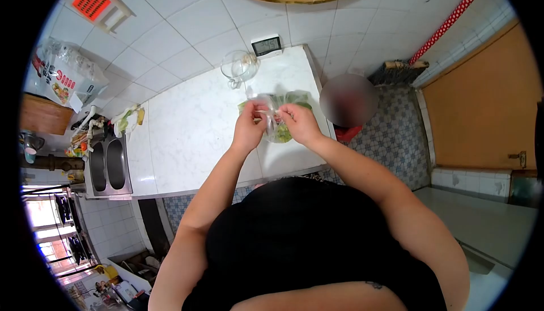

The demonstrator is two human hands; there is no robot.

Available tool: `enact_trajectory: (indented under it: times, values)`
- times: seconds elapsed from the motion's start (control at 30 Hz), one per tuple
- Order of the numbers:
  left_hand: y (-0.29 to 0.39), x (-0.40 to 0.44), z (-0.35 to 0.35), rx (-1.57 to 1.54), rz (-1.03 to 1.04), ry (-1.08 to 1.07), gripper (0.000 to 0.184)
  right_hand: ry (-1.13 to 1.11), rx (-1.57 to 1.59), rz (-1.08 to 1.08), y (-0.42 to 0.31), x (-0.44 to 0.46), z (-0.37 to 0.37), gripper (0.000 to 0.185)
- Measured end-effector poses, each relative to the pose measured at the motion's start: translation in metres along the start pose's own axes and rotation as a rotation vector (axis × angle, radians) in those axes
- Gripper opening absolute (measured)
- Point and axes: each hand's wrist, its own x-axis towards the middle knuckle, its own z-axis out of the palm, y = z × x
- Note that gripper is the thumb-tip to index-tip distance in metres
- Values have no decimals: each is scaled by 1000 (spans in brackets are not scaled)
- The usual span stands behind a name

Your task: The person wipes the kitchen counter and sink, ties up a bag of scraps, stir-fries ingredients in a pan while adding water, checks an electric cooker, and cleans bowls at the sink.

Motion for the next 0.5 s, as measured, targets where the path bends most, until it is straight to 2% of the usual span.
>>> enact_trajectory:
  times: [0.03, 0.07, 0.17, 0.27, 0.33, 0.5]
  values:
    - [9, -4, 1, 41, 17, -13, 48, 11, 9, 3, -2, 0, 0, 12]
    - [19, -8, 3, 81, 76, -10, 60, -14, 9, 34, -5, 0, -1, 12]
    - [44, -13, 3, 351, 160, 63, 51, -58, -8, 71, -9, -1, -3, 11]
    - [20, 3, -3, 329, 293, 98, 26, -47, -45, 5, -2, -3, -1, 11]
    - [41, 3, -6, 196, 123, 126, 17, -41, -57, -25, -1, -4, -3, 11]
    - [52, 4, -7, -368, -151, 149, 21, -76, -92, -44, -7, -3, -9, 11]
